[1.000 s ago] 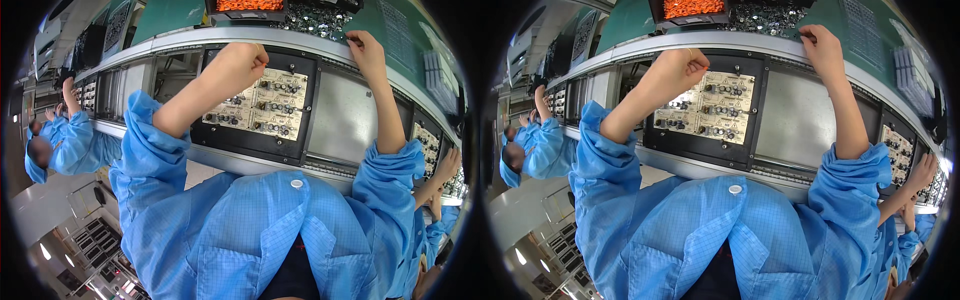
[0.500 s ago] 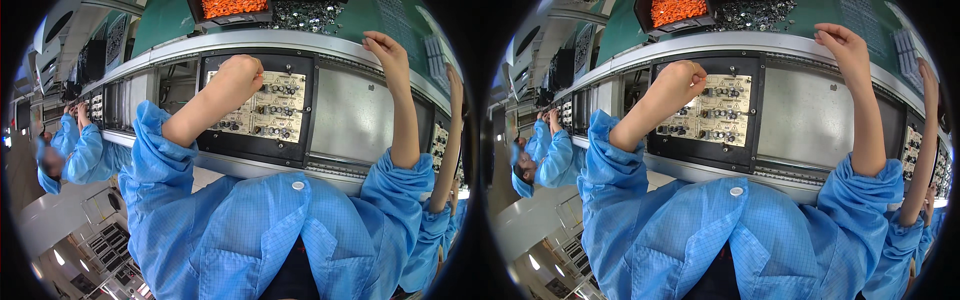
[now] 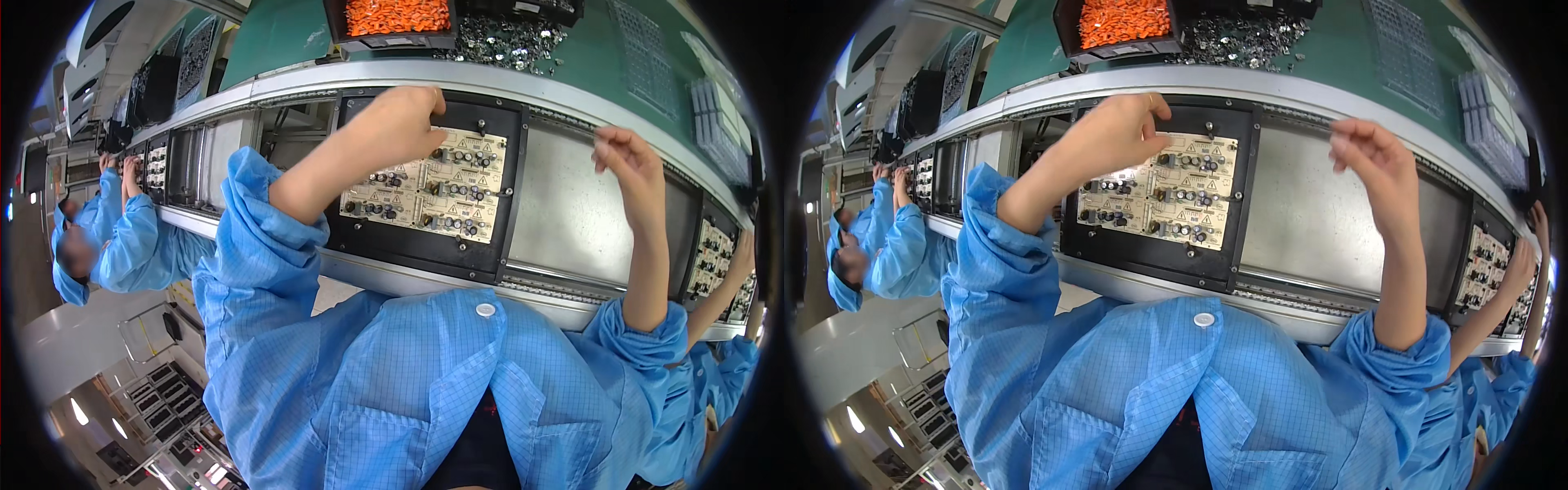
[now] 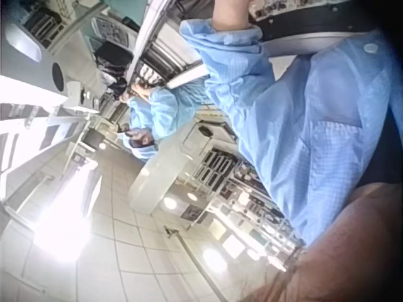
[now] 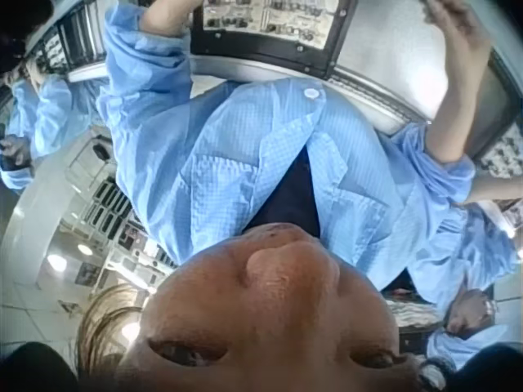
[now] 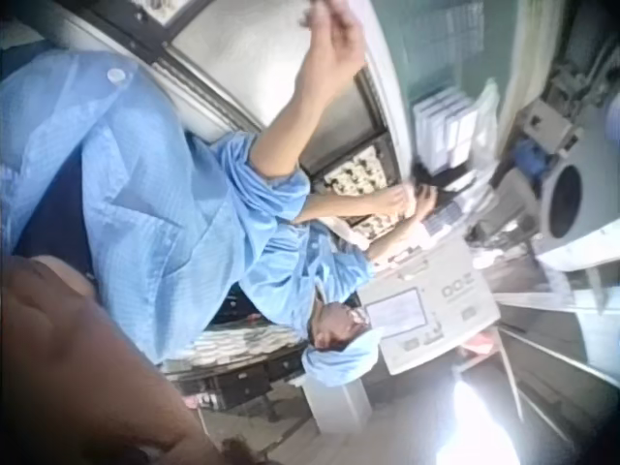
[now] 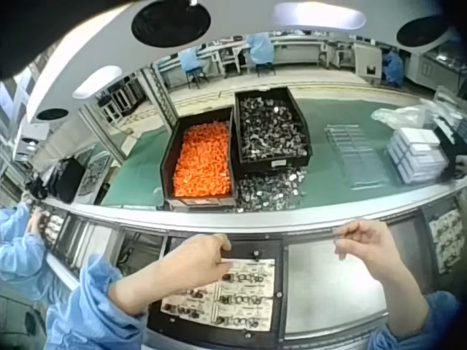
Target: Manually placing small electronic components into specified slots on printed circuit boards at an industrial assembly station.
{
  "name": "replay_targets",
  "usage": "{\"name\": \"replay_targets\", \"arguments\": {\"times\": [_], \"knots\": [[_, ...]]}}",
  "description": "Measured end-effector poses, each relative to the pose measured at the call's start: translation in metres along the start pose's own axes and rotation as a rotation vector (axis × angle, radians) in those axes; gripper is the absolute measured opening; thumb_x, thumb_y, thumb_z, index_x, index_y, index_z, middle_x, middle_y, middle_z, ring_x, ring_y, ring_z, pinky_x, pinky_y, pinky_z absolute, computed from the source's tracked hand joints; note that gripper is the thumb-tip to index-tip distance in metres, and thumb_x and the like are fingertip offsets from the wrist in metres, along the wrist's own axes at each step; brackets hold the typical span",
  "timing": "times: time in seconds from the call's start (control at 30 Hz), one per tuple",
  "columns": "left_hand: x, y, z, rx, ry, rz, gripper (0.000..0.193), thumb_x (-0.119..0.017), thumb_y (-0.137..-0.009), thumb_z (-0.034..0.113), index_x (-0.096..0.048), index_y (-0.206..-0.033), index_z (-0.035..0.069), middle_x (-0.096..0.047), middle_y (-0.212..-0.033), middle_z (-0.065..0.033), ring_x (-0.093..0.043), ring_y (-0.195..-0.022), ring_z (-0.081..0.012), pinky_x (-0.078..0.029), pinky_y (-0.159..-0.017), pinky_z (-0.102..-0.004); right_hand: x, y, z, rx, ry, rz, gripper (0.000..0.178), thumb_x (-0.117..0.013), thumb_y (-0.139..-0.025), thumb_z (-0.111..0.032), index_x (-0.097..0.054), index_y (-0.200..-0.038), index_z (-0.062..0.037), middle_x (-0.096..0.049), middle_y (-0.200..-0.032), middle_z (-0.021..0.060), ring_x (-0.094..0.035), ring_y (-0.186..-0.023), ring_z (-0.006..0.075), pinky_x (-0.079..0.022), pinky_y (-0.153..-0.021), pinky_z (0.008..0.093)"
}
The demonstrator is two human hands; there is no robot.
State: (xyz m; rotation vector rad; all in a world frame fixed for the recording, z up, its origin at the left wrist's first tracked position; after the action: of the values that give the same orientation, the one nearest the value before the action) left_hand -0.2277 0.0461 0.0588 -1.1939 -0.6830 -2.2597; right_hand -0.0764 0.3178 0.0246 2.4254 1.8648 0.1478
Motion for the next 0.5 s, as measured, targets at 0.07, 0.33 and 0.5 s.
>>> {"name": "replay_targets", "arguments": {"times": [0.07, 0.33, 0.5], "knots": [[0.025, -0.016, -0.001, -0.025, -0.012, 0.154, 0.017, -0.067, -0.082, 0.008, -0.067, -0.095, -0.004, -0.068, -0.077, -0.0162, -0.068, -0.074, -0.0288, -0.053, -0.07, -0.0385, -0.009, 0.007, 0.005, 0.001, 0.009, -0.031, 0.016, -0.066, -0.088, -0.002, -0.069, -0.103, 0.0046, -0.063, -0.103, 0.0064, -0.062, -0.085, 0.0113, -0.051, -0.077, 0.0241], [0.091, -0.098, -0.064, -0.074, -0.39, 0.661, 0.015, -0.069, -0.078, 0.014, -0.071, -0.081, -0.001, -0.068, -0.082, -0.0237, -0.067, -0.077, -0.0401, -0.054, -0.074, -0.0468, -0.098, 0.021, -0.017, 0.25, 0.398, -0.181, 0.014, -0.062, -0.085, 0.009, -0.069, -0.098, 0.0054, -0.065, -0.096, 0.0093, -0.064, -0.086, 0.0178, -0.054, -0.076, 0.0285], [0.088, -0.111, -0.071, -0.166, -0.358, 0.684, 0.016, -0.069, -0.076, 0.015, -0.071, -0.08, -0.001, -0.067, -0.08, -0.0241, -0.066, -0.078, -0.0414, -0.054, -0.074, -0.0481, -0.129, 0.021, -0.027, 0.501, 0.766, -0.191, 0.02, -0.063, -0.083, 0.009, -0.067, -0.101, 0.0025, -0.063, -0.1, 0.0125, -0.066, -0.086, 0.0224, -0.054, -0.077, 0.0306]]}}
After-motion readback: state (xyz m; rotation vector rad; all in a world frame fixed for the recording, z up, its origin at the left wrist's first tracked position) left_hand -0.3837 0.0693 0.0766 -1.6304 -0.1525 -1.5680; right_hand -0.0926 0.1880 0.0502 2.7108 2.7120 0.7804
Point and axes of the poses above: each hand's wrist, its own y-axis away from the middle knuckle, its own x-axis out of the back of the hand, z = x × y, the point moved 5 cm from there along -y, towards the middle knuckle
